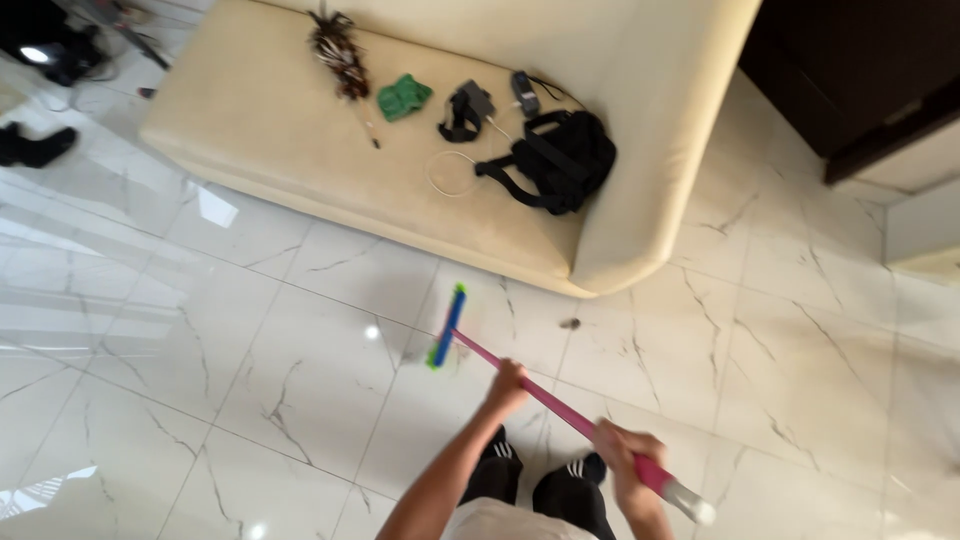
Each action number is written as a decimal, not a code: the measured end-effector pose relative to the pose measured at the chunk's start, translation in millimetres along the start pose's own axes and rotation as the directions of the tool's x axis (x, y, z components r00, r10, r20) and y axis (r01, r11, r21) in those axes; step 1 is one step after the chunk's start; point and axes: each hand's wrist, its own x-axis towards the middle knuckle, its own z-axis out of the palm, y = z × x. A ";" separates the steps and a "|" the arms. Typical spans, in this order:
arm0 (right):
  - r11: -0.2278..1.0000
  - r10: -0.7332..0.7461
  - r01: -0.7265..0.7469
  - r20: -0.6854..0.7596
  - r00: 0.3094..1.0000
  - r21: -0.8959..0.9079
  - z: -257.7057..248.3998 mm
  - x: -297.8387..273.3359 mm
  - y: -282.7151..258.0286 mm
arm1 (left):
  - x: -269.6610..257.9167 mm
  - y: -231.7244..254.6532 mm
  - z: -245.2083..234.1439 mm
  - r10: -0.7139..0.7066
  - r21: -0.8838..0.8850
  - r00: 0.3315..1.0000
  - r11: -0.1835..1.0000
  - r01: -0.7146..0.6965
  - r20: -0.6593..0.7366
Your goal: Sweep the floor in the hotel room using a broom.
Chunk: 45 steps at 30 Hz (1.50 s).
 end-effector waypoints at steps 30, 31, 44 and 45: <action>0.971 0.012 0.077 -0.365 0.931 0.228 -238.0 4.0 -7.4 | 91.1 175.5 230.1 0.077 -0.099 0.957 0.994 -0.051 0.281; 0.995 -0.009 0.044 -0.339 0.941 0.093 -233.6 4.0 -14.7 | 89.2 166.8 238.5 0.040 -0.029 0.949 0.999 -0.033 0.311; 0.997 -0.067 0.070 -0.162 0.985 0.013 -323.3 -48.6 -108.0 | 10.7 336.8 208.9 -0.031 -0.069 0.901 0.995 0.068 0.434; 0.998 -0.062 0.066 -0.156 0.986 0.020 -322.5 -47.3 -109.8 | 11.5 342.0 193.1 -0.040 -0.063 0.901 0.995 0.075 0.431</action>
